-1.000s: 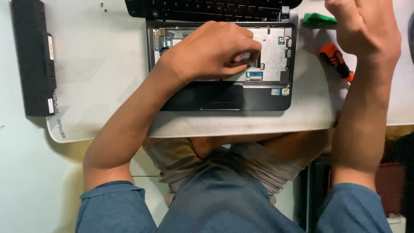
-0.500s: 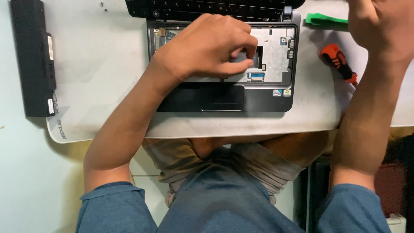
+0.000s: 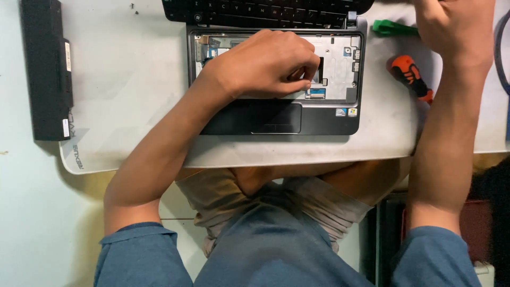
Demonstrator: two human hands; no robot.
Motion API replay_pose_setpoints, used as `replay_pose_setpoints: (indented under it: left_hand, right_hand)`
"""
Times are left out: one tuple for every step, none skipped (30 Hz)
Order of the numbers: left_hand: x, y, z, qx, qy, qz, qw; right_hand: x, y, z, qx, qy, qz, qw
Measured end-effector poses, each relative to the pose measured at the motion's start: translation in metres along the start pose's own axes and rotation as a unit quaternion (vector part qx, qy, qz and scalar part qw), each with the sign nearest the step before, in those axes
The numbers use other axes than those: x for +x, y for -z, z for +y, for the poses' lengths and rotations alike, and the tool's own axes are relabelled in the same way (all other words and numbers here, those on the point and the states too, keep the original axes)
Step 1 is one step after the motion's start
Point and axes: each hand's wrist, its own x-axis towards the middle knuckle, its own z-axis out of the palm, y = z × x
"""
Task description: Disassembling a laptop by prying off the keyboard, disconnecting ribbon cables, and removing internal screws.
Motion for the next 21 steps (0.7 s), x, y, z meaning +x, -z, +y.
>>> replay_pose_setpoints:
  left_hand:
    - [0.001, 0.0, 0.001, 0.011, 0.008, -0.003, 1.0]
    - [0.004, -0.005, 0.003, 0.011, 0.006, -0.002, 1.0]
    - [0.008, -0.01, 0.005, 0.058, -0.028, 0.072, 0.995]
    - [0.012, -0.015, 0.007, 0.105, -0.062, 0.144, 0.982]
    - [0.016, -0.017, 0.01, 0.105, -0.063, 0.144, 0.982]
    - [0.02, -0.018, 0.014, 0.184, -0.033, 0.161, 0.969]
    - [0.024, -0.019, 0.018, 0.263, -0.003, 0.177, 0.948]
    - [0.023, -0.02, 0.016, 0.264, -0.003, 0.178, 0.948]
    - [0.022, -0.022, 0.014, 0.283, 0.017, 0.175, 0.943]
    - [0.022, -0.024, 0.012, 0.301, 0.038, 0.173, 0.937]
    - [0.022, -0.024, 0.013, 0.302, 0.037, 0.173, 0.937]
    - [0.021, -0.025, 0.013, 0.302, 0.047, 0.178, 0.935]
    - [0.021, -0.026, 0.014, 0.302, 0.058, 0.183, 0.934]
    - [0.021, -0.026, 0.013, 0.302, 0.058, 0.183, 0.934]
    - [0.021, -0.025, 0.012, 0.309, 0.051, 0.181, 0.932]
    - [0.021, -0.024, 0.011, 0.315, 0.045, 0.178, 0.931]
    - [0.021, -0.023, 0.012, 0.315, 0.046, 0.177, 0.931]
    - [0.02, -0.023, 0.013, 0.31, 0.046, 0.18, 0.933]
    - [0.021, -0.022, 0.013, 0.304, 0.044, 0.184, 0.934]
    - [0.021, -0.023, 0.012, 0.304, 0.043, 0.184, 0.934]
    - [0.022, -0.025, 0.012, 0.314, 0.049, 0.181, 0.931]
  right_hand:
    - [0.004, -0.007, -0.009, 0.005, -0.002, 0.001, 1.0]
    - [0.006, -0.017, -0.023, 0.009, -0.004, 0.003, 1.0]
    - [0.009, -0.023, -0.037, 0.013, -0.007, 0.004, 1.0]
    - [0.017, -0.027, -0.05, 0.018, -0.011, 0.006, 1.0]
    - [0.017, -0.028, -0.049, 0.017, -0.011, 0.007, 1.0]
    - [0.017, -0.028, -0.049, 0.007, -0.006, 0.001, 1.0]
    - [0.018, -0.029, -0.048, -0.003, 0.0, -0.005, 1.0]
    - [0.02, -0.028, -0.05, -0.003, 0.001, -0.004, 1.0]
    - [0.02, -0.027, -0.052, 0.001, 0.007, -0.004, 1.0]
    - [0.021, -0.026, -0.053, 0.004, 0.014, -0.005, 1.0]
    - [0.022, -0.026, -0.056, 0.004, 0.014, -0.004, 1.0]
    - [0.024, -0.025, -0.059, 0.009, 0.024, -0.005, 1.0]
    - [0.025, -0.024, -0.062, 0.015, 0.034, -0.007, 0.999]
    - [0.024, -0.024, -0.064, 0.014, 0.035, -0.007, 0.999]
    - [0.025, -0.023, -0.066, 0.021, 0.027, -0.004, 0.999]
    - [0.025, -0.023, -0.068, 0.029, 0.019, -0.002, 0.999]
    - [0.024, -0.025, -0.066, 0.03, 0.019, -0.002, 0.999]
    - [0.024, -0.027, -0.063, 0.031, 0.012, -0.003, 0.999]
    - [0.024, -0.027, -0.059, 0.031, 0.005, -0.003, 1.0]
    - [0.025, -0.026, -0.059, 0.03, 0.005, -0.002, 1.0]
    - [0.025, -0.026, -0.06, 0.026, 0.016, -0.003, 1.0]
